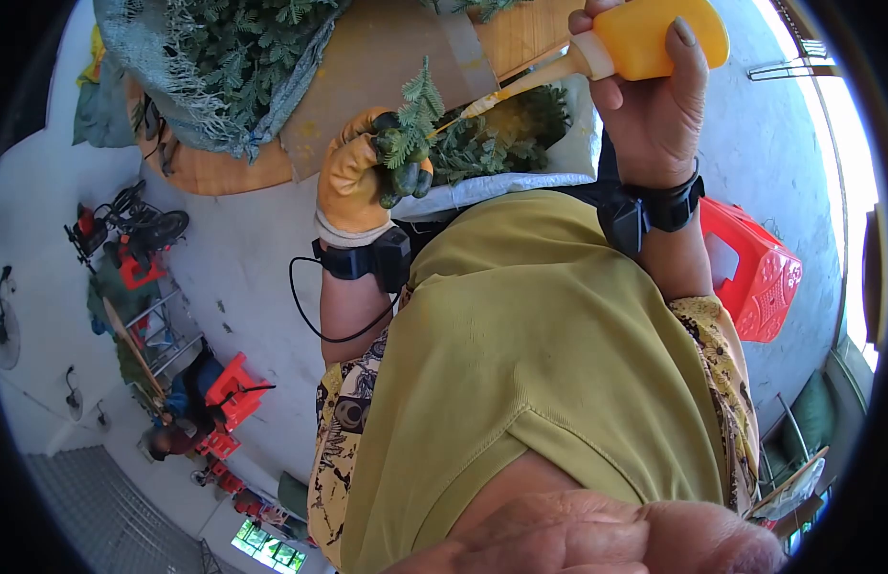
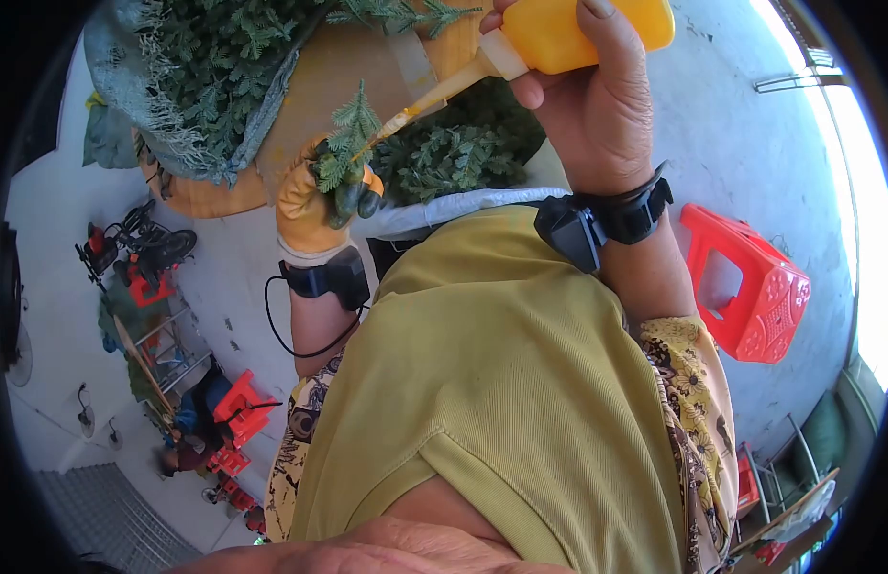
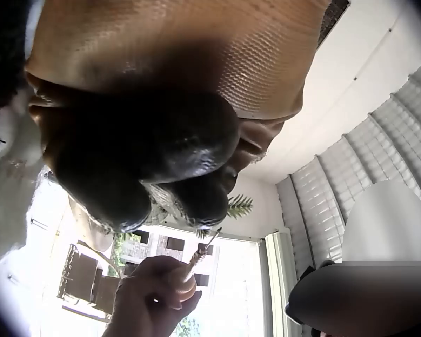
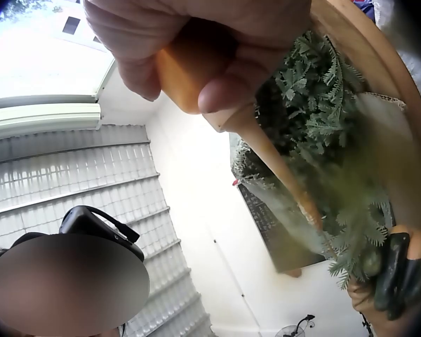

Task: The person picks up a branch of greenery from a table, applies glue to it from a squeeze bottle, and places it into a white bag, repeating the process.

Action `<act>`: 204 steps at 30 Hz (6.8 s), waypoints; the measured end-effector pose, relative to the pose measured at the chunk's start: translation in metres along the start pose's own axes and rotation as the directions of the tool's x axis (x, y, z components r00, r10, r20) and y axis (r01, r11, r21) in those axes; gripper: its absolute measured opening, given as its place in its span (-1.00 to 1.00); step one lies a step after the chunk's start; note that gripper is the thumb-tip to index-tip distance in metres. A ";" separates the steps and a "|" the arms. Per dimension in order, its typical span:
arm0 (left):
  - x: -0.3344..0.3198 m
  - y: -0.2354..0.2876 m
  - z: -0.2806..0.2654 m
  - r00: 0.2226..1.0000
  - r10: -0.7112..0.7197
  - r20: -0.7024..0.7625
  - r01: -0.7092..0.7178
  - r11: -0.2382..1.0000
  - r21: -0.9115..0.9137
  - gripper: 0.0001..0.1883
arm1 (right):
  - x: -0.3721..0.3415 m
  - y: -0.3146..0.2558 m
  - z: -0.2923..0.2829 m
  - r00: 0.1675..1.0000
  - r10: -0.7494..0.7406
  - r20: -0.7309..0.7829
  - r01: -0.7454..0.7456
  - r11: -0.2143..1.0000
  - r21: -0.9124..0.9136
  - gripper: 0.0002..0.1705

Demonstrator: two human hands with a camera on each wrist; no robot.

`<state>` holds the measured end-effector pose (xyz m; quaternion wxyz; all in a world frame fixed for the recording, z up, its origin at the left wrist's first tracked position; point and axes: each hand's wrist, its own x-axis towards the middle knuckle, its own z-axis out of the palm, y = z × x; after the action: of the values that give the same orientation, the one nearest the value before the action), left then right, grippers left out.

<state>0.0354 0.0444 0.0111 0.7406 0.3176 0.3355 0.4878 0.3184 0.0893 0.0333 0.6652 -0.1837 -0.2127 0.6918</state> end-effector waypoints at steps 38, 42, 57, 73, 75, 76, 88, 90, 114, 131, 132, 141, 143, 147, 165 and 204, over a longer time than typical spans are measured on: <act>-0.009 -0.025 -0.047 0.947 -0.204 0.247 0.259 0.940 -0.220 -0.69 | 0.005 0.020 -0.002 0.990 0.126 0.069 -0.125 0.992 -0.022 -0.47; -0.010 -0.026 -0.055 0.933 -0.242 0.266 0.289 0.945 -0.155 -0.66 | 0.006 0.022 -0.005 0.987 0.139 0.086 -0.139 0.990 -0.001 -0.51; -0.004 -0.021 -0.050 0.876 -0.309 0.372 0.331 0.944 0.005 -0.42 | 0.012 0.021 -0.013 0.986 0.120 0.117 -0.129 0.989 0.075 -0.52; 0.001 -0.026 -0.049 0.858 -0.265 0.441 0.324 0.944 -0.063 -0.66 | 0.010 0.031 -0.013 0.971 0.161 0.178 -0.173 0.984 0.052 -0.57; 0.001 -0.027 -0.050 0.861 -0.255 0.440 0.320 0.944 -0.080 -0.66 | 0.010 0.030 -0.015 0.971 0.166 0.172 -0.176 0.983 0.042 -0.57; 0.000 -0.028 -0.052 0.862 -0.264 0.433 0.328 0.941 -0.079 -0.66 | 0.010 0.030 -0.015 0.971 0.172 0.165 -0.180 0.983 0.034 -0.57; -0.003 -0.031 -0.053 0.865 -0.272 0.422 0.343 0.934 -0.101 -0.65 | 0.009 0.029 -0.021 0.988 0.131 0.082 -0.136 0.989 0.057 -0.60; -0.003 -0.031 -0.052 0.869 -0.260 0.420 0.317 0.946 -0.070 -0.67 | 0.009 0.028 -0.021 0.988 0.140 0.066 -0.143 0.988 0.049 -0.61; -0.016 -0.005 -0.030 0.868 -0.482 0.118 0.440 0.857 0.268 -0.53 | 0.008 -0.004 -0.068 0.992 0.104 -0.066 -0.108 0.992 -0.064 -0.50; 0.101 0.033 0.083 0.852 0.391 0.349 -0.136 -0.478 0.868 -0.67 | 0.006 -0.019 -0.071 0.984 0.013 -0.177 -0.005 0.999 0.044 -0.56; 0.107 0.035 0.085 0.934 0.276 0.229 -0.064 -0.501 0.863 -0.72 | 0.005 -0.020 -0.074 0.983 0.010 -0.181 -0.001 0.999 0.048 -0.56; 0.074 0.043 0.090 0.966 0.248 -0.069 -0.017 0.328 0.944 -0.85 | 0.002 -0.028 -0.087 0.987 -0.022 -0.157 0.033 0.997 0.069 -0.52; 0.058 0.051 0.087 0.975 0.153 -0.158 0.071 0.462 0.884 -0.83 | 0.001 -0.030 -0.091 0.995 -0.003 -0.097 0.011 0.996 0.083 -0.50; 0.035 0.054 0.064 0.964 0.172 -0.205 0.081 0.540 0.838 -0.92 | 0.003 -0.026 -0.080 0.999 0.012 -0.052 -0.008 0.997 0.080 -0.49; 0.014 0.066 0.028 0.945 0.232 0.230 -0.164 -0.273 0.948 -0.90 | 0.048 0.016 0.019 0.996 -0.088 0.029 0.092 0.977 -0.194 -0.57; 0.025 0.068 0.022 0.922 0.150 0.358 -0.305 -0.288 0.908 -0.83 | 0.063 0.023 0.020 0.994 -0.106 -0.035 0.088 0.937 -0.339 -0.60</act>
<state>0.0266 0.0863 0.0733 0.1160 0.8546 0.4819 0.1547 0.2854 0.1503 0.0391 0.6627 -0.3020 -0.3189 0.6065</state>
